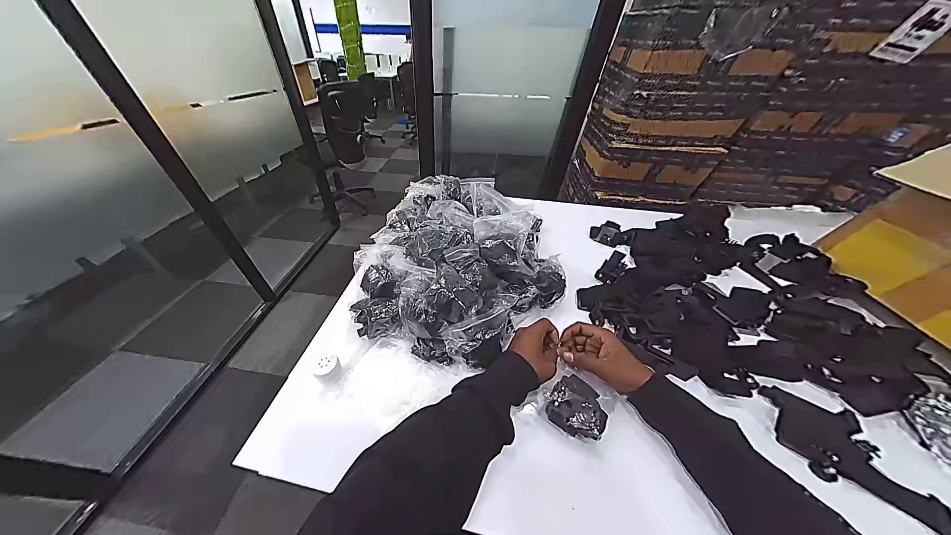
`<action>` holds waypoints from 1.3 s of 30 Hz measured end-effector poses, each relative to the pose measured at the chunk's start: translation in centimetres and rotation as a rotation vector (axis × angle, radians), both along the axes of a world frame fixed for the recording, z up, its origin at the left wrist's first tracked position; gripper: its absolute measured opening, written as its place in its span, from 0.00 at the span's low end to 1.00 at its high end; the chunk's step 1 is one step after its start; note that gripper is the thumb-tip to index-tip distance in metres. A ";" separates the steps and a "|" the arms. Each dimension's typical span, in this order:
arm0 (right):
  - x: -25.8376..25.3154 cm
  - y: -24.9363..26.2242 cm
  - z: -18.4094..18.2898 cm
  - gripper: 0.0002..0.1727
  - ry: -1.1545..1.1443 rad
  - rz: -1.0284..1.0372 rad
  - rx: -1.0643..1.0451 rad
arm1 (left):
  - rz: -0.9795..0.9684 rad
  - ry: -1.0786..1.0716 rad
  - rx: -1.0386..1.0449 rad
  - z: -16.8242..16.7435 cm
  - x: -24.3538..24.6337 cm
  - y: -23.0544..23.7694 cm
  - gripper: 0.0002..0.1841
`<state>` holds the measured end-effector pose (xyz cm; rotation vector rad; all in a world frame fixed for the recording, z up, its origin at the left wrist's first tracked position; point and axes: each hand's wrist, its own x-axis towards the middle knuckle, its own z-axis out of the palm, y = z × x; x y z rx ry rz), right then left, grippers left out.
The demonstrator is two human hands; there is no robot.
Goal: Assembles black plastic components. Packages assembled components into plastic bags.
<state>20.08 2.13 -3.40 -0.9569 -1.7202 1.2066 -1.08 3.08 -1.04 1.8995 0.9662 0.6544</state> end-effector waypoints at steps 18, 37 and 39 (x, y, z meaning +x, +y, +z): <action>0.8 0.1 -0.7 0.09 0.000 -0.005 0.017 | 0.090 -0.218 -0.030 -2.0 0.7 0.1 0.12; 1.6 0.7 -0.6 0.09 0.068 0.057 -0.062 | 0.119 -0.345 0.047 -3.5 0.9 0.2 0.09; 1.8 0.8 -0.5 0.09 0.072 0.058 -0.068 | 0.140 -0.384 0.078 -3.5 1.0 0.2 0.08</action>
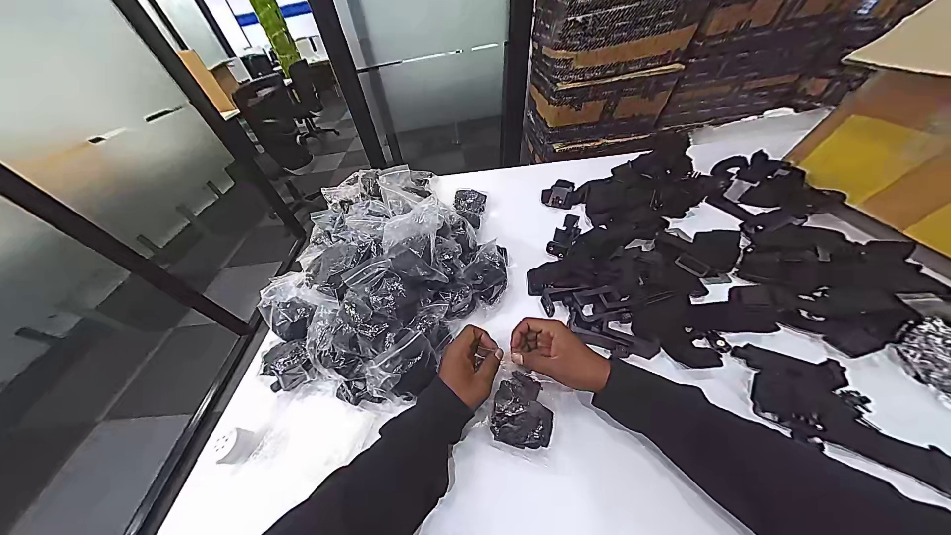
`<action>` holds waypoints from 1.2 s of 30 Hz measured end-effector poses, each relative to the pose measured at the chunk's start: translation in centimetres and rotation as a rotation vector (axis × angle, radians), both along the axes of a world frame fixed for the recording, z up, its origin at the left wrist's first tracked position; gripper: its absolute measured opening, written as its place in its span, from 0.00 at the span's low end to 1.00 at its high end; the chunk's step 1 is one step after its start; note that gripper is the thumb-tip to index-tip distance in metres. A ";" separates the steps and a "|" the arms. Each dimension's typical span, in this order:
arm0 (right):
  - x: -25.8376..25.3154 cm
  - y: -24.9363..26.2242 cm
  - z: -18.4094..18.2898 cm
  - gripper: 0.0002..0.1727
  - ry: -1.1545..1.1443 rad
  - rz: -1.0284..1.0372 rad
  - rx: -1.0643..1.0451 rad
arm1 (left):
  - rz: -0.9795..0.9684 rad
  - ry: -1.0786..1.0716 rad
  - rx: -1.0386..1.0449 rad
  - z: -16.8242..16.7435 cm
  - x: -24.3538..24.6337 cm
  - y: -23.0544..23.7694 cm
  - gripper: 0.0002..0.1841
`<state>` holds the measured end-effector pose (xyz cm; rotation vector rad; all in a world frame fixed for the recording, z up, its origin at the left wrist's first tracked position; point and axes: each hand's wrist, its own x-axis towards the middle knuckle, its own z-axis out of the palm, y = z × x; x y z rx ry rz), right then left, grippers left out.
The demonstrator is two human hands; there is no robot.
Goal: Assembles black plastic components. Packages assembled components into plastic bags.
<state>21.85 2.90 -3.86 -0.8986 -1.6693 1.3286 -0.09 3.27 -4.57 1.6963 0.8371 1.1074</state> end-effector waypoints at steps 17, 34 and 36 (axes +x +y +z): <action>-0.2 -0.1 -0.3 0.08 0.026 0.014 0.047 | -0.044 -0.020 -0.056 0.6 0.0 -0.4 0.10; -0.1 -0.2 -0.3 0.10 0.095 -0.010 0.032 | -0.079 0.009 -0.071 0.5 0.0 -0.4 0.11; -0.1 -0.2 -0.3 0.10 0.089 -0.018 0.033 | -0.081 0.024 -0.069 0.5 0.0 -0.4 0.11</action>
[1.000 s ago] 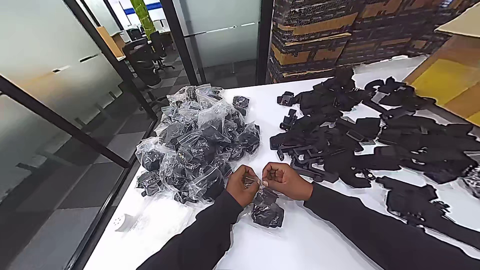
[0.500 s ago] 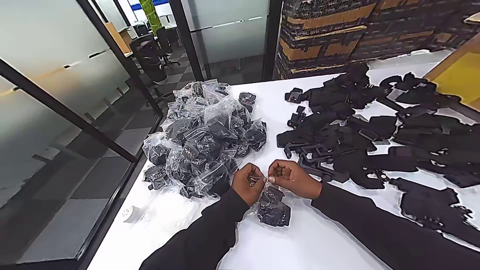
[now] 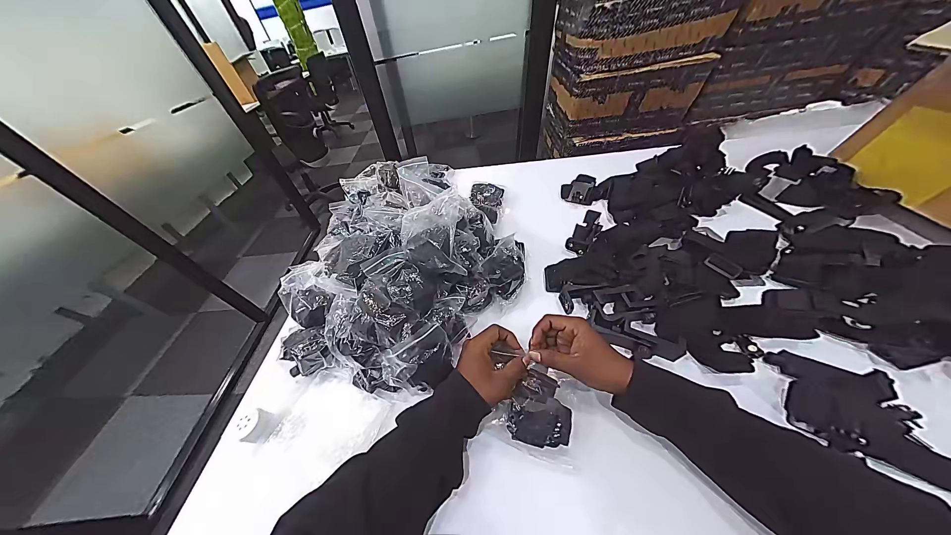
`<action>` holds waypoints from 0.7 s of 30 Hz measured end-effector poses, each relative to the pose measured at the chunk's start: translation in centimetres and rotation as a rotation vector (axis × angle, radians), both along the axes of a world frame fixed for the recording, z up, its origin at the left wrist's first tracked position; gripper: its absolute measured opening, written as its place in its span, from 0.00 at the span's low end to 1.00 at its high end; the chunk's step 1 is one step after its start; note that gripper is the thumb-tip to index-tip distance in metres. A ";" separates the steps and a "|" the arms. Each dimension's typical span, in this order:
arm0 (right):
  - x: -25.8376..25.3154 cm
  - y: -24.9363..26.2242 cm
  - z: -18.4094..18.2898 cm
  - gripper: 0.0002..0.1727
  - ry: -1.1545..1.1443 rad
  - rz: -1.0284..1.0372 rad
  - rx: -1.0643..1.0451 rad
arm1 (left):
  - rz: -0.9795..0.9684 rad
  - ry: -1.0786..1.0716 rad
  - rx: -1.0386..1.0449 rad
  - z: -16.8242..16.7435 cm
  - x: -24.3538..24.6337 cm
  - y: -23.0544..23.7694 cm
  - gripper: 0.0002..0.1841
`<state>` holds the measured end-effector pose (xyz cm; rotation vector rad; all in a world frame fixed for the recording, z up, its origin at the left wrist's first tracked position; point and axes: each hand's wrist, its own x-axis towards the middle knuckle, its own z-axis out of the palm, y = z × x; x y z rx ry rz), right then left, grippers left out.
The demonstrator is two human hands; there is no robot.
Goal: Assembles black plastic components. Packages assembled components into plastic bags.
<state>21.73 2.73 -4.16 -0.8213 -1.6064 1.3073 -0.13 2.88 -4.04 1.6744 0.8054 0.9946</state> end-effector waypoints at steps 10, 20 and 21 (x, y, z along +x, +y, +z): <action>-0.1 -0.1 0.0 0.09 0.022 0.003 -0.007 | -0.006 -0.020 0.003 0.1 0.0 0.0 0.11; 0.0 -0.1 -0.2 0.09 -0.022 0.053 0.053 | 0.016 -0.018 -0.024 0.4 0.1 -0.1 0.10; 0.0 -0.1 -0.2 0.09 -0.033 0.050 0.055 | 0.018 -0.021 -0.030 0.4 0.1 -0.1 0.10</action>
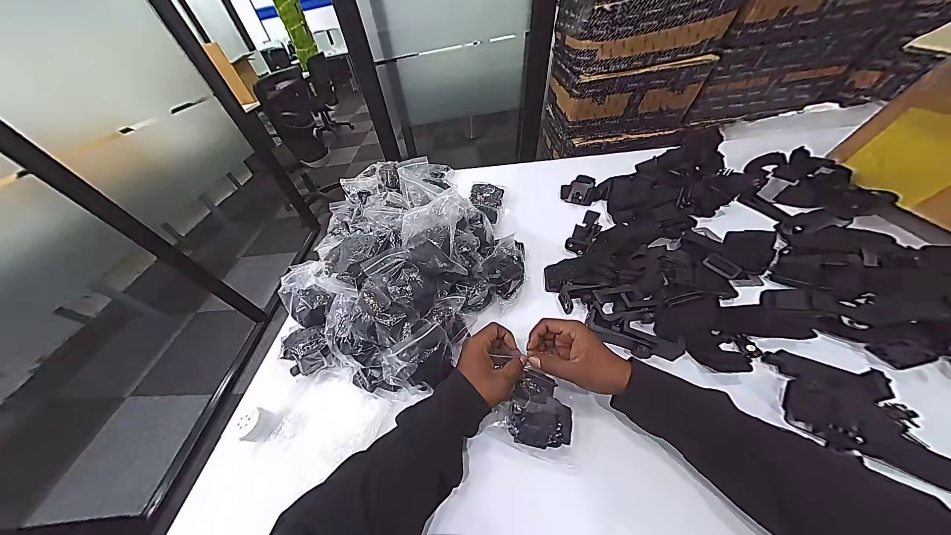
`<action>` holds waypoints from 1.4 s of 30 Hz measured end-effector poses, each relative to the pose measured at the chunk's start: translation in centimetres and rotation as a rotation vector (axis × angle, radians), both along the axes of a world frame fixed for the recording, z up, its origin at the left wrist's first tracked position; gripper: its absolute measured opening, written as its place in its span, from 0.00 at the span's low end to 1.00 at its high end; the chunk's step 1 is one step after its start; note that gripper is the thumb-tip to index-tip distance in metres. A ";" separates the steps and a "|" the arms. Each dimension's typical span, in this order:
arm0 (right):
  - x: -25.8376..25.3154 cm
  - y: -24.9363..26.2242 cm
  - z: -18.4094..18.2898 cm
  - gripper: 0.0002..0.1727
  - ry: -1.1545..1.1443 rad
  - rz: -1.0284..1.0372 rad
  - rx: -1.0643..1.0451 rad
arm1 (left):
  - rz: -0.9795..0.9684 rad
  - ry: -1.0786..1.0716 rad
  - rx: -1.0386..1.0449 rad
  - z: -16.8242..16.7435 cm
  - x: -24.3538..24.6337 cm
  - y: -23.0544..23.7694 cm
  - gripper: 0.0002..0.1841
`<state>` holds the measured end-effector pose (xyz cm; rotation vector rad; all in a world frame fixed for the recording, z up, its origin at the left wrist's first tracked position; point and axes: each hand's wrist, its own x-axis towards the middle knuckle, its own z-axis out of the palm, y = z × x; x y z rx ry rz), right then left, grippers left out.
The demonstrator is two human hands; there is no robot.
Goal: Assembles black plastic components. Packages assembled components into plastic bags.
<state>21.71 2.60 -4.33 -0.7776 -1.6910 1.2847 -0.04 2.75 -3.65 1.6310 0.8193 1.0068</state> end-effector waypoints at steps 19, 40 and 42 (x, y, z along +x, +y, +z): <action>0.1 0.1 -0.1 0.08 0.019 0.006 0.005 | -0.022 0.004 0.056 -0.4 -0.1 0.2 0.10; 0.0 0.0 0.2 0.08 0.017 -0.043 -0.016 | 0.100 -0.072 0.058 -0.4 0.1 0.1 0.09; -0.1 0.0 0.3 0.11 0.044 -0.072 -0.033 | 0.073 -0.085 0.042 -0.5 0.0 0.3 0.09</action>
